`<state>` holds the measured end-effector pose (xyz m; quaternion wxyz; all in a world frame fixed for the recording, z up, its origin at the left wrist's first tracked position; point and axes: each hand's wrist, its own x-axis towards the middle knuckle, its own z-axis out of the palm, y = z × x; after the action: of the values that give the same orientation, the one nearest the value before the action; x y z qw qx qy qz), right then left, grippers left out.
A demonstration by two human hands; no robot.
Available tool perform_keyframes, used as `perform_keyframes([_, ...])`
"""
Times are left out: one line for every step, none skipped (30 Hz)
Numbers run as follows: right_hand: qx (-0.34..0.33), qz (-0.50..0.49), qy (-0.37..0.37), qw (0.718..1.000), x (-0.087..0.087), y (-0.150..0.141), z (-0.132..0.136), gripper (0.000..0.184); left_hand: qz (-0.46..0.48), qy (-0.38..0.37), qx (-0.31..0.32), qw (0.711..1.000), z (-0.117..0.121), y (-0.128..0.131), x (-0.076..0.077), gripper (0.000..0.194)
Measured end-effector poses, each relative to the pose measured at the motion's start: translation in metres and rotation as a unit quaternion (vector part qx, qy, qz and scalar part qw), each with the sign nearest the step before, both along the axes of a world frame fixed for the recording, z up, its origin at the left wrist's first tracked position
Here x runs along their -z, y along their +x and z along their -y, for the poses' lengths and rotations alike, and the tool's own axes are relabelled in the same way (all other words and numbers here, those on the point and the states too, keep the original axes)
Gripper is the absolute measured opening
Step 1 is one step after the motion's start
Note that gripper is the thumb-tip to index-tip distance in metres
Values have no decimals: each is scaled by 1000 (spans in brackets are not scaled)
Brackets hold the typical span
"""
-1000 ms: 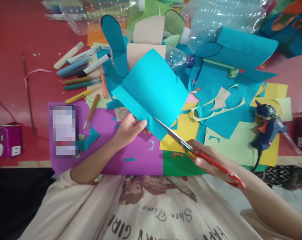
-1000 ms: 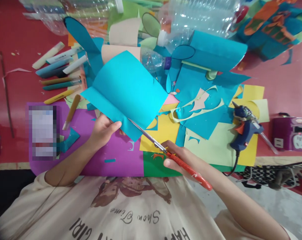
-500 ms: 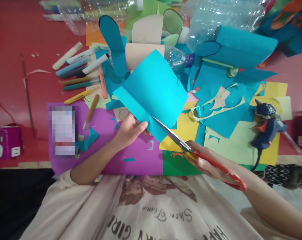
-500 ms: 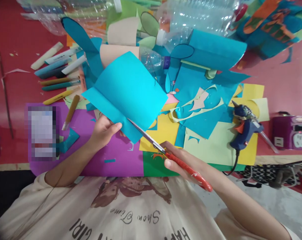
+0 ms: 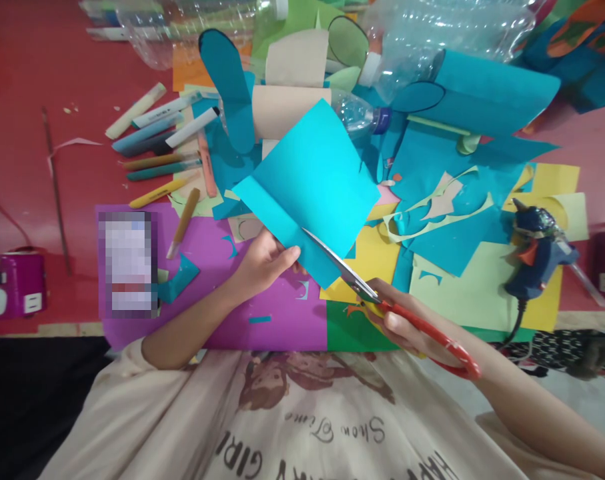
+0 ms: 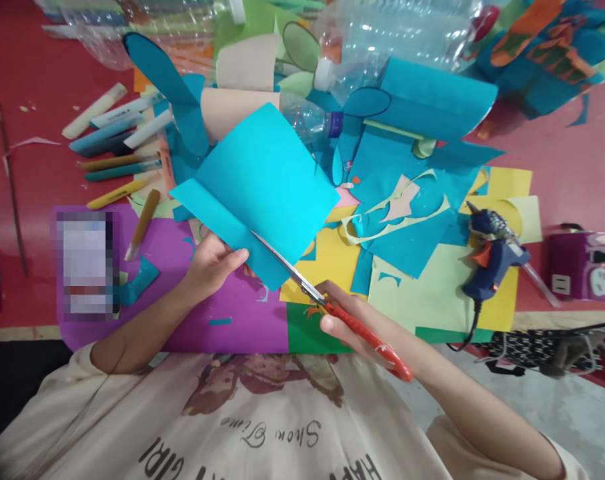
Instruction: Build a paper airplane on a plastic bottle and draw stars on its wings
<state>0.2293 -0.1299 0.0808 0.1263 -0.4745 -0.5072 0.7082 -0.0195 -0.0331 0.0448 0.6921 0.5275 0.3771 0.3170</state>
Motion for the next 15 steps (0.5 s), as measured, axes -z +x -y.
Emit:
perform_keyframes([2, -4, -14, 1000, 0, 0, 0, 57, -1, 0, 0, 1000, 0, 0, 0, 45])
perform_keyframes([2, -9, -31, 999, 1, 0, 0, 58, -1, 0, 1, 1000, -1, 0, 0, 45])
perform_keyframes([2, -13, -46, 999, 2, 0, 0, 59, 1, 1, 2, 1000, -1, 0, 1, 45])
perform_keyframes([4, -12, -50, 999, 3, -1, 0, 60, 3, 3, 3, 1000, -1, 0, 1, 45])
perform_keyframes([4, -12, -47, 999, 3, -1, 0, 62, 5, 5, 4, 1000, -1, -1, 2, 45])
perform_keyframes([3, -11, -40, 999, 4, 0, 0, 63, 7, 6, 4, 1000, 0, -1, 3, 44])
perform_keyframes([2, -12, -30, 999, 4, 0, 0, 63, 8, 5, 4, 1000, 0, -1, 3, 44])
perform_keyframes([-2, -15, -20, 1000, 5, 1, 1, 62, 10, 3, 2, 1000, 0, -1, 4, 45])
perform_keyframes([-6, -19, -11, 1000, 5, 1, 2, 61, 11, 0, -2, 1000, 1, -2, 5, 46])
perform_keyframes([-11, -23, -5, 1000, 5, 2, 3, 59, 12, -3, -5, 1000, 2, -2, 5, 46])
perform_keyframes([-15, -25, -2, 1000, 5, 3, 5, 58, 12, -6, -8, 1000, 2, -2, 6, 47])
perform_keyframes([-17, -25, -3, 1000, 5, 4, 6, 57, 12, -7, -10, 1000, 3, -3, 6, 47])
perform_keyframes([-19, -25, -5, 999, 4, 4, 7, 57, 11, -7, -10, 1000, 3, -3, 6, 47])
perform_keyframes([-19, -23, -9, 1000, 4, 4, 7, 57, 11, -5, -10, 1000, 3, -3, 6, 46])
perform_keyframes([-18, -23, -12, 999, 4, 4, 7, 57, 11, -2, -9, 1000, 3, -4, 6, 46])
